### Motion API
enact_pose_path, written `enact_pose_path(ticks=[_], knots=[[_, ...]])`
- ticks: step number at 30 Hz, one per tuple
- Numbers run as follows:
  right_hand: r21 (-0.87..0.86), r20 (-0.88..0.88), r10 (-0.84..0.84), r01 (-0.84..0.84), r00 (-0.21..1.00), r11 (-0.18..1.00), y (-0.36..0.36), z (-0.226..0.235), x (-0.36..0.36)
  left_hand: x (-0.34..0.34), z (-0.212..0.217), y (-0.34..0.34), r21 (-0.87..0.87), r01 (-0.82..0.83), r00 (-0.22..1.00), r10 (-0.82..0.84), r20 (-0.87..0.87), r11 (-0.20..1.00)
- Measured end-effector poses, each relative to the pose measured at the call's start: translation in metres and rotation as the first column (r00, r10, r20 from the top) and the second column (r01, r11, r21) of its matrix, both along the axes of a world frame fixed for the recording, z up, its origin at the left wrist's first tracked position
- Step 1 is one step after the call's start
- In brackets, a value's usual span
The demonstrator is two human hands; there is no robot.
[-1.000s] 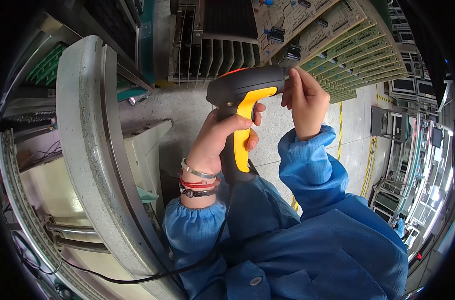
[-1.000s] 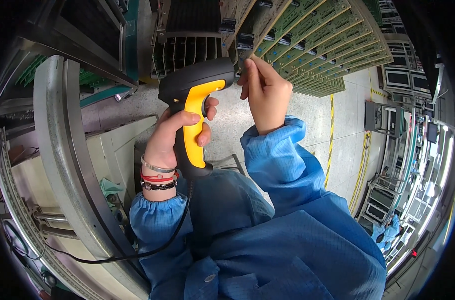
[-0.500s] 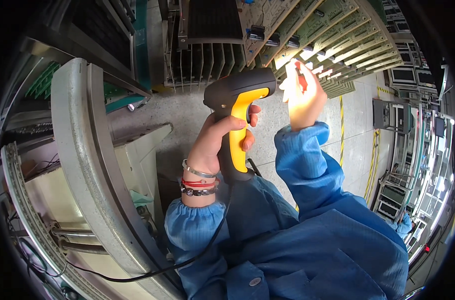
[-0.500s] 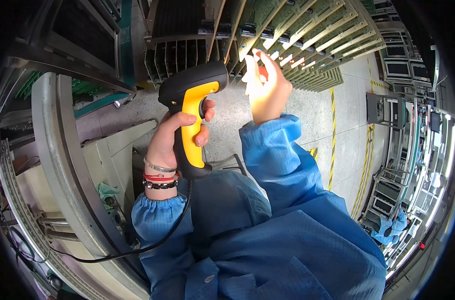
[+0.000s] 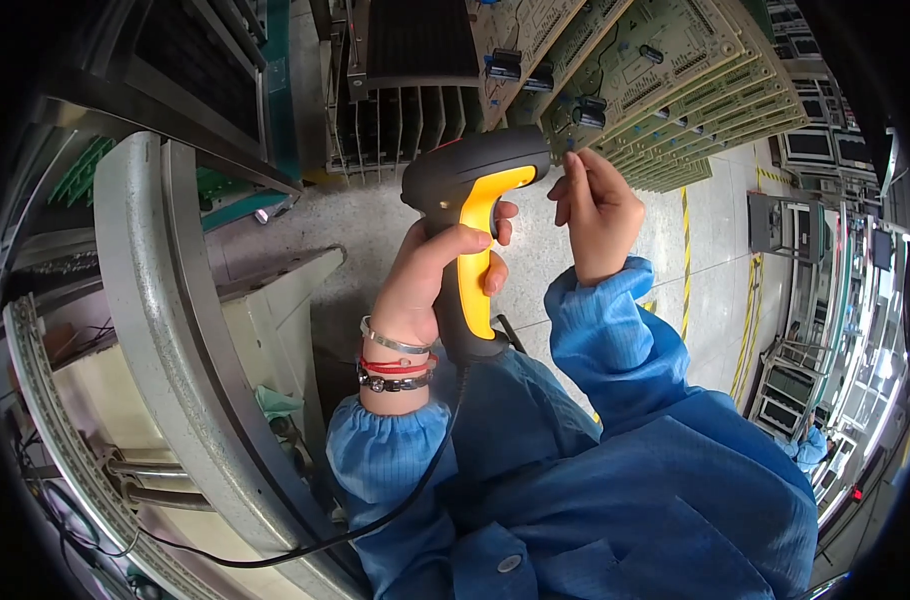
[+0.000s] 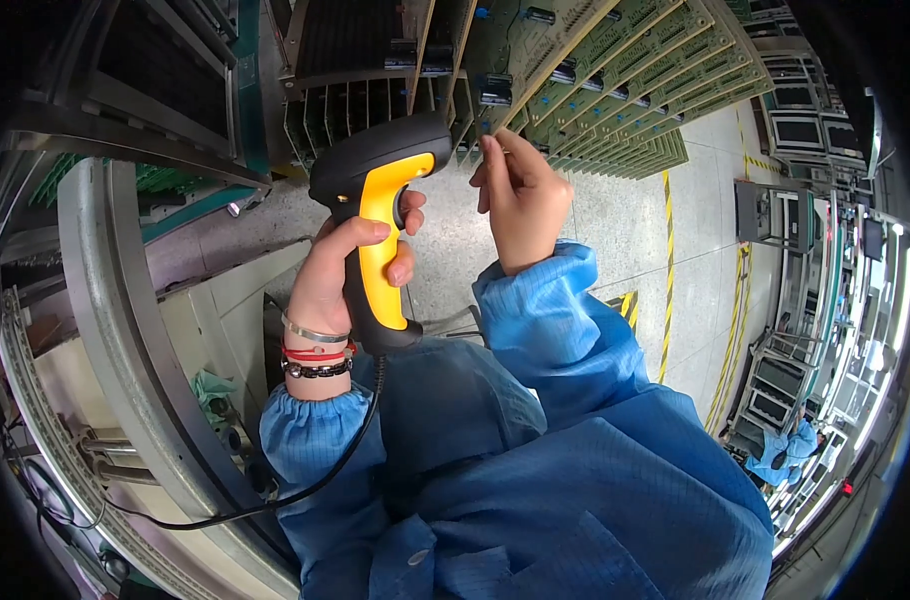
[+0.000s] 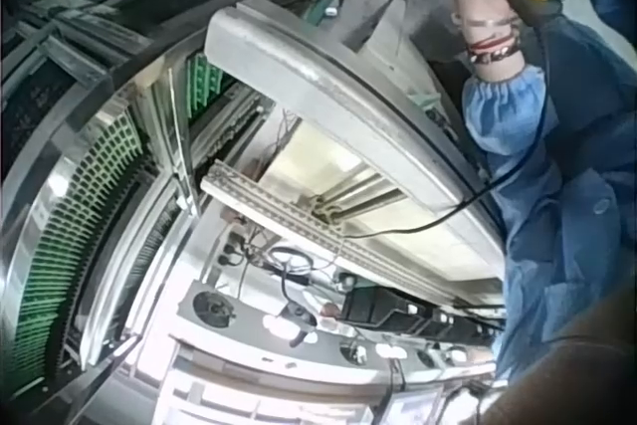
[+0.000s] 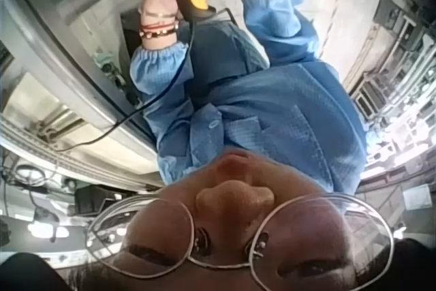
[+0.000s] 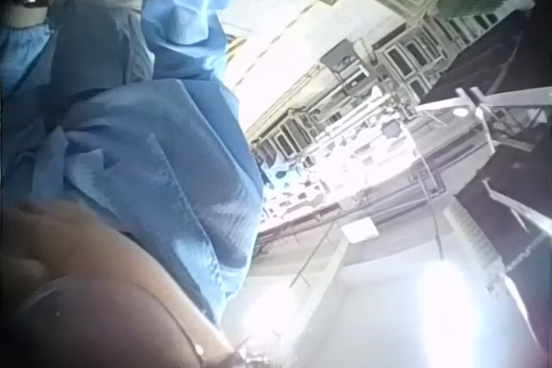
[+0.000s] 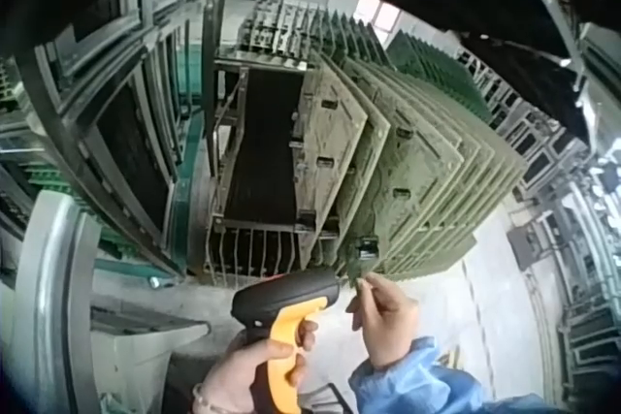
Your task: The person assembles small electronic components from a component tray onto a circuit board within a mounting frame, scanning barcodes with a barcode scanner.
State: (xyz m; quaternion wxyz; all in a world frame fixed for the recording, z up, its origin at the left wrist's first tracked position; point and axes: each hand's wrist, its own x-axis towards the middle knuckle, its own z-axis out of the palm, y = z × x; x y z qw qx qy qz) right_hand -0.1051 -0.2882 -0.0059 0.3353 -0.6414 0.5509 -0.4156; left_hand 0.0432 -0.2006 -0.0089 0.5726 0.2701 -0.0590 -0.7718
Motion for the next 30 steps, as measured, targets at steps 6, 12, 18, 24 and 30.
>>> enact_pose_path(ticks=[6,12,18,24,30], knots=[[-0.063,0.008,0.007,-0.006,1.0,0.998,-0.017,-0.003,0.006,-0.006,0.003,0.0,0.018,0.026,1.0,-0.026,0.007,0.999],[-0.088,0.05,-0.023,0.028,0.998,0.996,-0.021,-0.005,0.009,-0.01,0.005,-0.004,0.027,0.031,1.0,-0.031,-0.001,0.999],[-0.002,0.038,0.016,-0.016,0.999,1.0,-0.024,-0.002,0.0,-0.01,0.002,-0.004,0.012,0.047,0.999,-0.047,-0.02,0.999],[-0.101,0.104,-0.051,0.062,0.993,0.993,-0.021,-0.013,-0.013,-0.011,0.003,-0.009,0.017,0.056,0.998,-0.056,-0.008,0.998],[-0.061,0.135,-0.072,0.081,0.988,0.995,-0.029,-0.006,-0.013,-0.017,0.01,-0.019,-0.004,0.064,0.998,-0.064,-0.002,0.998]])
